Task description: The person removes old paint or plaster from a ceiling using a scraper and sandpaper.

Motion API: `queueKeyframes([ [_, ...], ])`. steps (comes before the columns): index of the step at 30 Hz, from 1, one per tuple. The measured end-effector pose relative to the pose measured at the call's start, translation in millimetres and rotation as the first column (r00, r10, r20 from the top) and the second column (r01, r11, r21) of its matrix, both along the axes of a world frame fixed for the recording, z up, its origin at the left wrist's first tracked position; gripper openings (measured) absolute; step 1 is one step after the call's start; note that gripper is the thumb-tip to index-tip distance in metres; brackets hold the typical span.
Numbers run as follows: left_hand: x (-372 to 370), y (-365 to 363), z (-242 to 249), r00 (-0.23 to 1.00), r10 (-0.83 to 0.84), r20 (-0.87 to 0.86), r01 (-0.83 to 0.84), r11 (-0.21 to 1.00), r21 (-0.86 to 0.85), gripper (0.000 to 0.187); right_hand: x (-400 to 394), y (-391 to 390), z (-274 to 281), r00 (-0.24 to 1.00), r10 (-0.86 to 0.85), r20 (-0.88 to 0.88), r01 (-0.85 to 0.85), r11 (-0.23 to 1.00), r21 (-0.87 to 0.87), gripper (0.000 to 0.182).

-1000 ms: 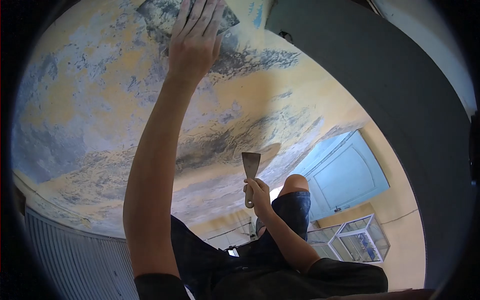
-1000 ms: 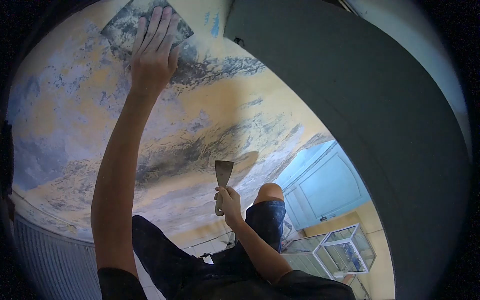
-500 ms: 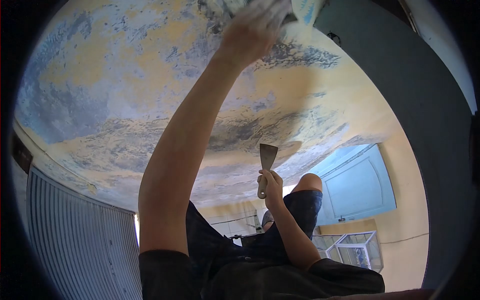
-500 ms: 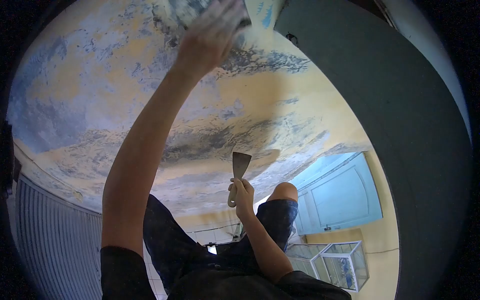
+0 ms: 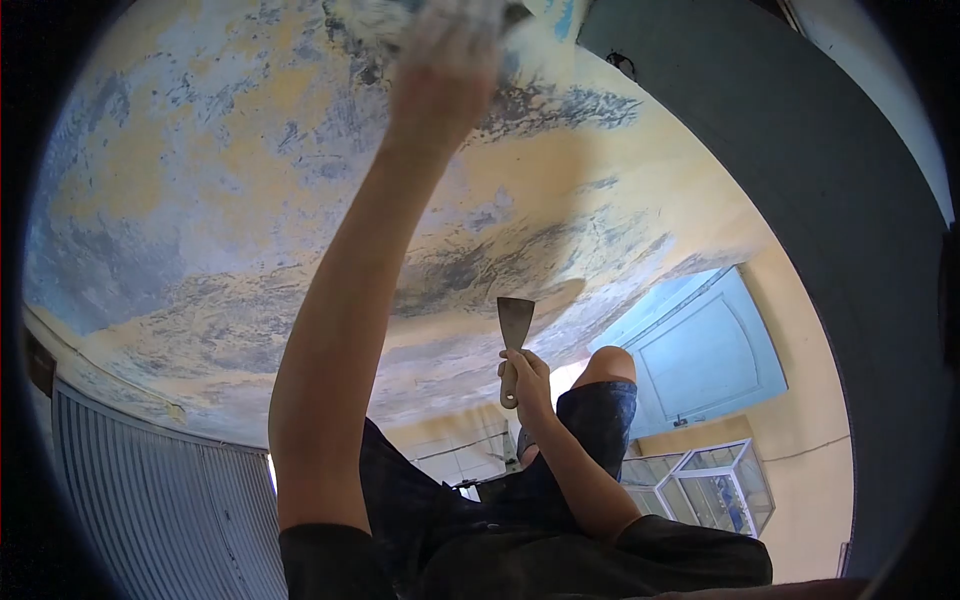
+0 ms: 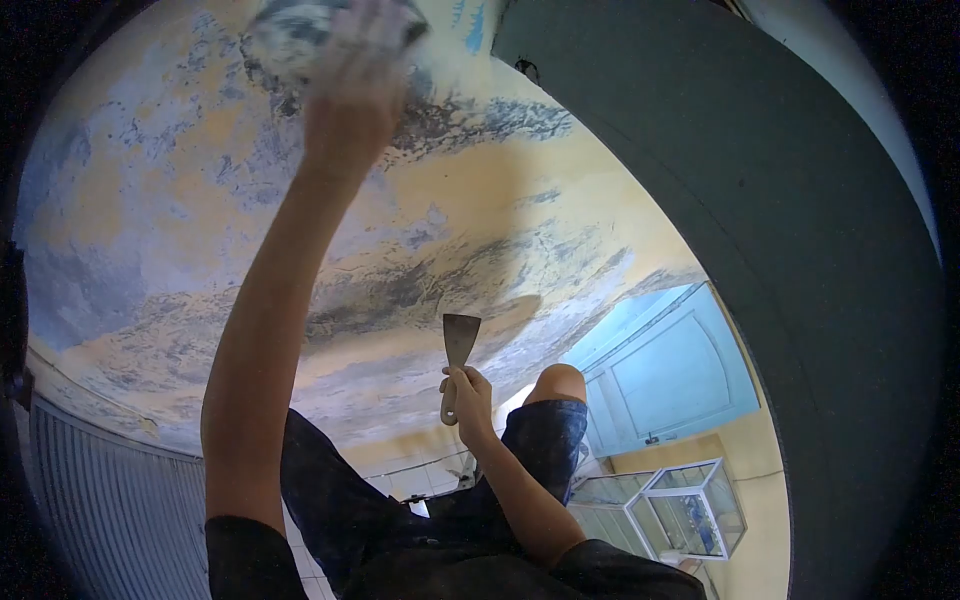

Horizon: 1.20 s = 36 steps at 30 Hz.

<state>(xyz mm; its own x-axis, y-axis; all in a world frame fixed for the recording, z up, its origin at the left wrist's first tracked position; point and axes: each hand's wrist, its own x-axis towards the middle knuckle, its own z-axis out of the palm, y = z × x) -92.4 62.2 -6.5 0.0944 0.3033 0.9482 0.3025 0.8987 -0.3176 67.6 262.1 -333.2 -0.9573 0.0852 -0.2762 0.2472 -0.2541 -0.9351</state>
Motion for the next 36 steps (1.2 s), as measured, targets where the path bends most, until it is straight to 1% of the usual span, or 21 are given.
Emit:
queueKeyframes([
  [1, 9, -1, 9, 0.998, 0.006, -0.060, -0.001, 0.997, 0.082, 0.049, 1, 0, 0, 1.000, 0.016, -0.004, -0.016, 1.000, 0.007, 0.025],
  [2, 9, 3, 7, 0.998, -0.002, -0.060, 0.007, 0.997, 0.081, 0.049, 2, 1, -1, 1.000, 0.030, -0.008, -0.030, 0.999, 0.016, 0.025],
  [5, 1, 24, -5, 1.000, -0.013, 0.000, 0.013, 0.990, 0.141, 0.051, 4, -1, -4, 1.000, 0.021, -0.008, -0.021, 1.000, 0.016, 0.025],
  [8, -30, 48, -28, 0.997, -0.054, -0.047, 0.059, 0.993, 0.105, 0.053, 5, -4, -1, 1.000, 0.009, -0.006, -0.009, 0.999, 0.041, 0.026],
  [9, -22, 53, -33, 0.998, -0.057, 0.003, 0.057, 0.995, 0.080, 0.053, 4, -6, -1, 1.000, 0.007, -0.021, -0.007, 0.999, 0.035, 0.026],
  [10, -23, 47, -31, 0.998, -0.057, -0.001, 0.056, 0.995, 0.078, 0.053, 3, -7, -2, 1.000, 0.008, -0.024, -0.007, 0.999, 0.033, 0.026],
  [12, -26, 28, -24, 1.000, -0.001, 0.004, 0.001, 1.000, 0.001, 0.052, 0, -9, -2, 1.000, 0.018, -0.024, -0.018, 0.999, 0.026, 0.026],
  [13, -18, 19, -13, 1.000, -0.001, 0.004, 0.001, 1.000, -0.003, 0.052, -1, -9, -3, 1.000, 0.018, -0.024, -0.018, 1.000, 0.023, 0.026],
  [15, -7, 3, 6, 0.987, 0.119, -0.107, -0.106, 0.987, 0.117, 0.049, -1, -8, -6, 0.999, 0.039, -0.002, -0.039, 0.999, 0.016, 0.026],
  [16, -9, 2, 4, 0.988, 0.114, -0.104, -0.102, 0.988, 0.116, 0.049, 0, -7, -6, 0.999, 0.034, 0.000, -0.034, 0.999, 0.015, 0.026],
  [18, -15, 1, -2, 0.992, 0.122, 0.037, -0.126, 0.976, 0.180, 0.032, 3, -6, -8, 0.999, 0.047, 0.024, -0.047, 0.999, 0.026, 0.025],
  [19, -24, 7, -9, 0.992, 0.118, 0.037, -0.123, 0.975, 0.184, 0.032, 3, -5, -8, 0.999, 0.043, 0.025, -0.044, 0.999, 0.030, 0.025],
  [21, -32, 25, -20, 0.999, 0.024, 0.034, -0.030, 0.985, 0.169, 0.023, 5, -6, -7, 1.000, 0.021, 0.022, -0.022, 0.999, 0.035, 0.026],
  [22, -29, 31, -25, 0.999, 0.022, 0.038, -0.029, 0.985, 0.173, 0.023, 7, -5, -6, 0.999, 0.020, 0.026, -0.021, 0.999, 0.039, 0.026],
  [24, -20, 39, -30, 1.000, 0.011, 0.011, -0.012, 0.998, 0.057, 0.048, 7, -7, 0, 0.999, 0.034, 0.029, -0.034, 0.999, 0.006, 0.026],
  [28, -4, 4, 0, 0.998, 0.060, -0.020, -0.059, 0.998, 0.010, 0.047, 1, -11, -4, 0.999, 0.036, 0.009, -0.036, 0.999, 0.033, 0.027],
  [30, 12, -10, 19, 0.999, 0.038, -0.002, -0.038, 0.989, 0.142, 0.051, 1, -10, -7, 0.998, 0.050, 0.026, -0.051, 0.998, 0.027, 0.027],
  [32, 6, -3, 13, 0.998, 0.064, -0.006, -0.063, 0.991, 0.121, 0.050, 4, -9, -9, 0.998, 0.048, 0.030, -0.049, 0.998, 0.045, 0.027],
  [34, -17, 10, -4, 0.980, 0.197, -0.038, -0.188, 0.968, 0.166, 0.027, 3, -10, -9, 0.999, 0.046, 0.028, -0.047, 0.997, 0.062, 0.027],
  [35, -26, 20, -11, 0.980, 0.197, -0.037, -0.188, 0.967, 0.171, 0.027, 4, -10, -8, 0.999, 0.039, 0.030, -0.040, 0.998, 0.051, 0.027],
  [36, -27, 33, -14, 0.989, 0.127, -0.082, -0.114, 0.982, 0.149, 0.029, 6, -10, -7, 0.999, 0.032, 0.035, -0.034, 0.999, 0.041, 0.027],
])
